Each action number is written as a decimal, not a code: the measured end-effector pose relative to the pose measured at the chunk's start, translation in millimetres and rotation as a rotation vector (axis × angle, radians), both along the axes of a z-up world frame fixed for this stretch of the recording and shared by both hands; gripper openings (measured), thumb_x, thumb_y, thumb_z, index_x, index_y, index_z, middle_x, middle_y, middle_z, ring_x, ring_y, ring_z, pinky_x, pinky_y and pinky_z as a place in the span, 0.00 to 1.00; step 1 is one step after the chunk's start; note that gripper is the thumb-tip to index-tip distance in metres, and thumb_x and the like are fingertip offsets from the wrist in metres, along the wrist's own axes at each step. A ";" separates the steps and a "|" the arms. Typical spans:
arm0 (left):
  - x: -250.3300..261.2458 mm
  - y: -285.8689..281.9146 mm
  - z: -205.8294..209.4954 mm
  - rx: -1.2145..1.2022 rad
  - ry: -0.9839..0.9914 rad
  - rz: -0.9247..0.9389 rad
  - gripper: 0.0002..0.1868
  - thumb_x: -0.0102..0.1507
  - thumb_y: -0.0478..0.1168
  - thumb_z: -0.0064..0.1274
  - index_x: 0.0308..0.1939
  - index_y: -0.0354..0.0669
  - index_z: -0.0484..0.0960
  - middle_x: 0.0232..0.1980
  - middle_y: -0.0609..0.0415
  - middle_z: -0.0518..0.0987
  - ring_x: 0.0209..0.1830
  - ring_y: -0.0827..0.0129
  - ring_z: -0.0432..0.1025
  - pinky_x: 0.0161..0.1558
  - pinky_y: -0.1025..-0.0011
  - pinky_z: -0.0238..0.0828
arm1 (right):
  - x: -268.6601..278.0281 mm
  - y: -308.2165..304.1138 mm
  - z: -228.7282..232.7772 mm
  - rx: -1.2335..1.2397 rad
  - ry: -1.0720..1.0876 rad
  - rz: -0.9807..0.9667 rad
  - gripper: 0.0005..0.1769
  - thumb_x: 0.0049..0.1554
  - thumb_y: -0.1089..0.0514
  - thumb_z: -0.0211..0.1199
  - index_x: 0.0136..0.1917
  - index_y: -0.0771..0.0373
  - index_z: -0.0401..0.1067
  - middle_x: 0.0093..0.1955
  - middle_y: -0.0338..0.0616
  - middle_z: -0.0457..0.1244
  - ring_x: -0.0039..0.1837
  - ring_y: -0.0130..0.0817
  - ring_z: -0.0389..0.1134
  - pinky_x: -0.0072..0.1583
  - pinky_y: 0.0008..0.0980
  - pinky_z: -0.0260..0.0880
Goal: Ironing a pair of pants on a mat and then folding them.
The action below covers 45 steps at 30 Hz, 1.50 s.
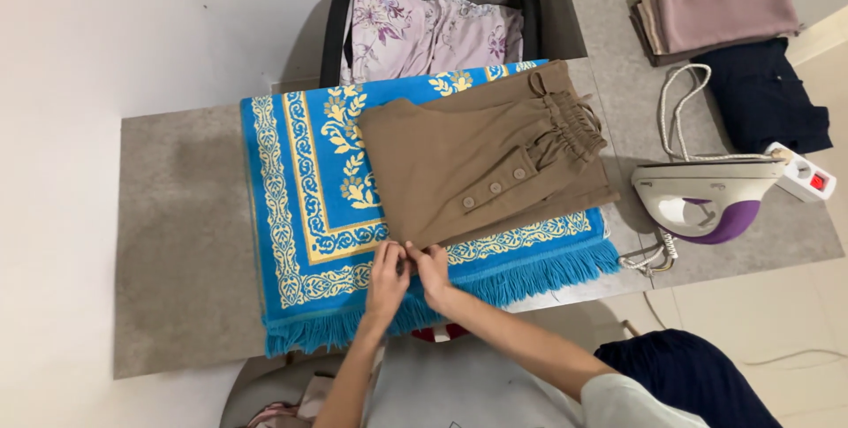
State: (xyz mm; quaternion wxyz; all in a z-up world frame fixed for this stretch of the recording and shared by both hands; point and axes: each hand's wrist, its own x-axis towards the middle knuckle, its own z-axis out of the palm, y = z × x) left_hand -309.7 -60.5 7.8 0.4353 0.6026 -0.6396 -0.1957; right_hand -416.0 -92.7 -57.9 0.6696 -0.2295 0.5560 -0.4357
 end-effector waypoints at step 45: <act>19.0 -294.9 277.4 -0.134 1.643 -0.213 0.19 0.65 0.41 0.60 0.60 0.44 0.77 0.59 0.54 0.79 0.61 0.62 0.72 0.64 0.59 0.69 | -129.8 -249.8 370.1 -0.499 -0.244 -0.109 0.14 0.50 0.56 0.62 0.47 0.66 0.75 0.43 0.47 0.70 0.44 0.36 0.73 0.47 0.34 0.76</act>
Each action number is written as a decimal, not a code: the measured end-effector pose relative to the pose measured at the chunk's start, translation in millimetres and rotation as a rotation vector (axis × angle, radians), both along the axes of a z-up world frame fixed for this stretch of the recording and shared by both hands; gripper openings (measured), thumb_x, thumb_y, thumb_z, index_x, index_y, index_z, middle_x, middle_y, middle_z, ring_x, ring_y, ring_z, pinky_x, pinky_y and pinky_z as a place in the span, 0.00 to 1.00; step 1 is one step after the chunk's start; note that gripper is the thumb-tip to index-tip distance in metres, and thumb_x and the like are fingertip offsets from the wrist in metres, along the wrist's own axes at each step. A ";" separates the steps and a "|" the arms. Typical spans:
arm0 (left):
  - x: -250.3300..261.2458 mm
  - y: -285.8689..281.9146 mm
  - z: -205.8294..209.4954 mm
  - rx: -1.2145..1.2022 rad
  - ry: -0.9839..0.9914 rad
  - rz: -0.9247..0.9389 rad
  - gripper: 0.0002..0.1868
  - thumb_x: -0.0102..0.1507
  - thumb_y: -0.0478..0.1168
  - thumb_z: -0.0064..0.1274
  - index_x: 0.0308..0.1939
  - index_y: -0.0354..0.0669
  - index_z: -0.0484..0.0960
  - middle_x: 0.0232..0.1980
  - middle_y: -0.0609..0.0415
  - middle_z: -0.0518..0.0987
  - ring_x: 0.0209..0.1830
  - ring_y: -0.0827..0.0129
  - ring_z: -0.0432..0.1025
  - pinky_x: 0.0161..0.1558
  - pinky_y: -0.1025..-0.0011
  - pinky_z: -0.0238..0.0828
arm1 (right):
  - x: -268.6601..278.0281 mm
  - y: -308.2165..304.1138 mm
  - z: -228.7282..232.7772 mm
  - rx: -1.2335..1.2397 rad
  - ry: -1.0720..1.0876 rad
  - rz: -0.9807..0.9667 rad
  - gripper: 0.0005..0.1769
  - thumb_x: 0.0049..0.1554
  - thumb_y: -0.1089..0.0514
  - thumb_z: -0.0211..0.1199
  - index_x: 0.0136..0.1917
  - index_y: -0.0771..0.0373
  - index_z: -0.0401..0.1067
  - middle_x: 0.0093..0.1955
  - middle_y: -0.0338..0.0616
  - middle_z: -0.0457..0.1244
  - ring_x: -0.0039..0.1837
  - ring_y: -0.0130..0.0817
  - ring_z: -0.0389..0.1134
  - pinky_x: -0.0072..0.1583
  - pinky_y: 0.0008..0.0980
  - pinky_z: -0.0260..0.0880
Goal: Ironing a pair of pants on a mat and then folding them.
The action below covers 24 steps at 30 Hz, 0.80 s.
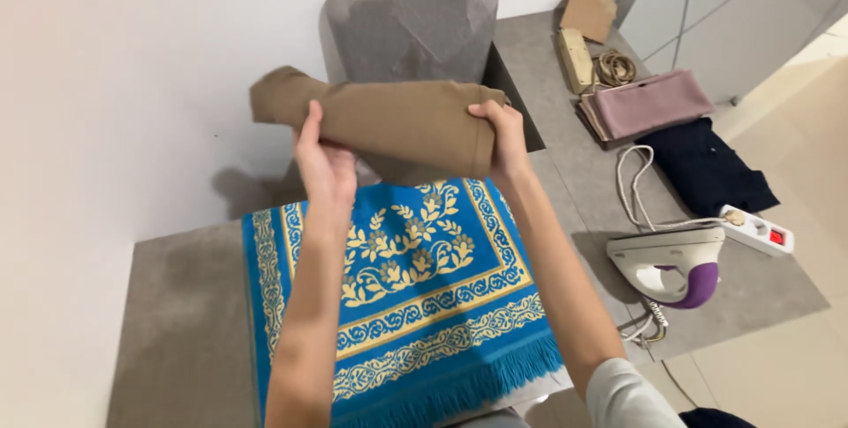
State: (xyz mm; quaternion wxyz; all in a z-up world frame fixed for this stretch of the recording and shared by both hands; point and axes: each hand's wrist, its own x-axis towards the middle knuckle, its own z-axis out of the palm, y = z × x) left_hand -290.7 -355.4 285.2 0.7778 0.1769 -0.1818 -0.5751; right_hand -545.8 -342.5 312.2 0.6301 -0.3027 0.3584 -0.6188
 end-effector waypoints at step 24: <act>44.2 187.2 -317.8 0.579 -1.308 -0.155 0.36 0.53 0.45 0.69 0.61 0.32 0.75 0.57 0.40 0.83 0.55 0.54 0.79 0.57 0.65 0.74 | -74.0 110.2 -328.9 -0.070 1.078 0.510 0.47 0.55 0.50 0.76 0.75 0.71 0.54 0.73 0.59 0.59 0.73 0.45 0.60 0.72 0.41 0.60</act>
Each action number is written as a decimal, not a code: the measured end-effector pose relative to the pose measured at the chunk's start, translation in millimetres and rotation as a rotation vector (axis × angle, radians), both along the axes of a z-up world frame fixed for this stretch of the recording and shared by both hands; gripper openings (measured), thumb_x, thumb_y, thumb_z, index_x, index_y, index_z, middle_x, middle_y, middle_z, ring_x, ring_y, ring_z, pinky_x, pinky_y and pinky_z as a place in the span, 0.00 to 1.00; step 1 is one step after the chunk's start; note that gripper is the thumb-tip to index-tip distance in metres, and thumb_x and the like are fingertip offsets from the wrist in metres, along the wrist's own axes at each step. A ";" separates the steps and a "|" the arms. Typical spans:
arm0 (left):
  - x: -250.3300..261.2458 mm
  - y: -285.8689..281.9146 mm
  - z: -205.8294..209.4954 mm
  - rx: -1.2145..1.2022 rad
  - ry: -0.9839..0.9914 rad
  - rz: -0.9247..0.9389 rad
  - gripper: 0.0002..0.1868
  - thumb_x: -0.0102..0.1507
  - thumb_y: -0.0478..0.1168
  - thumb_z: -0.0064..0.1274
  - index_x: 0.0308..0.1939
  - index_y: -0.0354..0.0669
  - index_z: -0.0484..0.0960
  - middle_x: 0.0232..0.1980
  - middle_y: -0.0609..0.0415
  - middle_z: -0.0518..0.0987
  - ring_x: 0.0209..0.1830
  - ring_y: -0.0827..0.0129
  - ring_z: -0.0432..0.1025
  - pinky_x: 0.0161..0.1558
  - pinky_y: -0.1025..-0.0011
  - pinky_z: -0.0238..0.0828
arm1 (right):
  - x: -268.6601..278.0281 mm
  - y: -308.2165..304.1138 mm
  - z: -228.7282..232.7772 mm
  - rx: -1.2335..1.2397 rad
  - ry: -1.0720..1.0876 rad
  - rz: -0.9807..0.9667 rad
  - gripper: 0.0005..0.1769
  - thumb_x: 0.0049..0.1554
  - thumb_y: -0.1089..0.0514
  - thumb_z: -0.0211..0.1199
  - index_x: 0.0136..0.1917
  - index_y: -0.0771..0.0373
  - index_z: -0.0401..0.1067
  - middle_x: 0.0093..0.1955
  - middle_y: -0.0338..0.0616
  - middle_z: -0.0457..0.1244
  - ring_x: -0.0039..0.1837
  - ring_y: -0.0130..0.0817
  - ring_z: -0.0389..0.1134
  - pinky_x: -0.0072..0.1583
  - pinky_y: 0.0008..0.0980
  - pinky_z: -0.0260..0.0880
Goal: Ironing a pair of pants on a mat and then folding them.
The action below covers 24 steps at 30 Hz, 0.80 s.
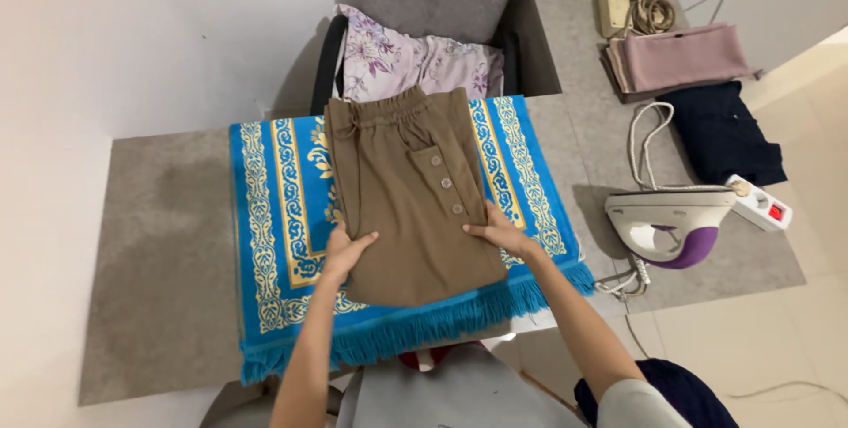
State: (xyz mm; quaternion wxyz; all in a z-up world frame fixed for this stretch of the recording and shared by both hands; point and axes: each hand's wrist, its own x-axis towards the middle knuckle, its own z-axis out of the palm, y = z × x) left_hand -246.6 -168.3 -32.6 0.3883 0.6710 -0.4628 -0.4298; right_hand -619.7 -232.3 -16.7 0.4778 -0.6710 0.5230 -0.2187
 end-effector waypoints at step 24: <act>-5.0 -181.9 0.0 0.109 0.268 0.174 0.35 0.57 0.53 0.69 0.59 0.37 0.74 0.53 0.52 0.81 0.54 0.66 0.75 0.55 0.68 0.72 | 83.3 -176.4 -37.9 -0.223 -0.119 -0.353 0.40 0.56 0.43 0.72 0.64 0.74 0.57 0.57 0.65 0.65 0.58 0.52 0.69 0.58 0.42 0.69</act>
